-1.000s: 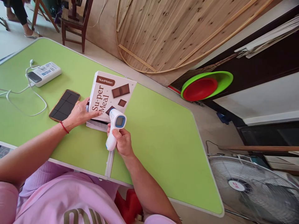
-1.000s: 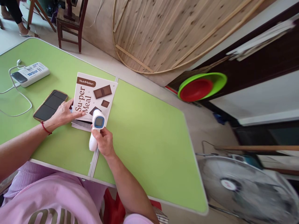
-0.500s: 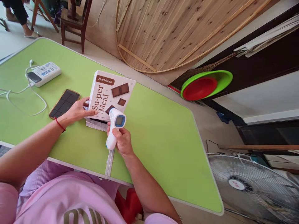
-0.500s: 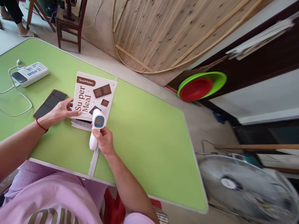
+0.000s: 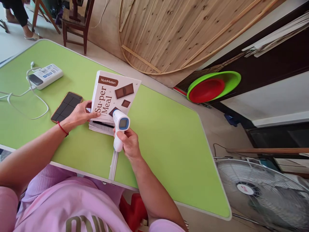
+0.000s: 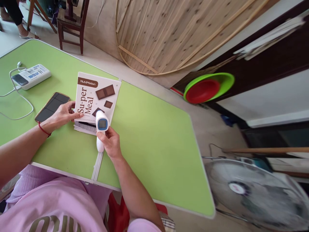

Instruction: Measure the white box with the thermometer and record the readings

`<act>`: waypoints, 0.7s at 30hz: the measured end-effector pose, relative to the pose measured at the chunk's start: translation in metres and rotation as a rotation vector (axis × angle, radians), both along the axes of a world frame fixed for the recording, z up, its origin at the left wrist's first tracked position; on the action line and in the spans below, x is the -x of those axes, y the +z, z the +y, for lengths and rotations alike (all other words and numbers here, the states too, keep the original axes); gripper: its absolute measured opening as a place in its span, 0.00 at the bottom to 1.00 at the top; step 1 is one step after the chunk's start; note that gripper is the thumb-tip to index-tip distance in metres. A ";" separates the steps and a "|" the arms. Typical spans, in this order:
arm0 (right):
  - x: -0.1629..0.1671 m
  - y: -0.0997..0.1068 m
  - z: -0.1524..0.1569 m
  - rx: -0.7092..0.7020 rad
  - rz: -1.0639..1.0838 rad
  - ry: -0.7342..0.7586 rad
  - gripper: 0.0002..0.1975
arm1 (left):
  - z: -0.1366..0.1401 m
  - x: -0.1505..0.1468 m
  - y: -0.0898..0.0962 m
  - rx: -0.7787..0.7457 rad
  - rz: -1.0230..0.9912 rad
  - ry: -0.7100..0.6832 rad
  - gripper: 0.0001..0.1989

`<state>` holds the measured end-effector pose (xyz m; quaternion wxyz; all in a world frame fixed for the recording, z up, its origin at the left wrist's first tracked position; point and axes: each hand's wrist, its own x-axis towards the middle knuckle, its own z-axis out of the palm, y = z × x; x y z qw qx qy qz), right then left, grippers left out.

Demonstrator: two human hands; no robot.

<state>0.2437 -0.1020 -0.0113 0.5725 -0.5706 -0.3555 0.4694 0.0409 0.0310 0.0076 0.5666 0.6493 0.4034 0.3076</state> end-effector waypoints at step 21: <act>-0.121 -0.032 0.020 0.107 -1.106 -0.296 0.29 | 0.017 -0.017 -0.028 -0.480 0.424 0.129 0.43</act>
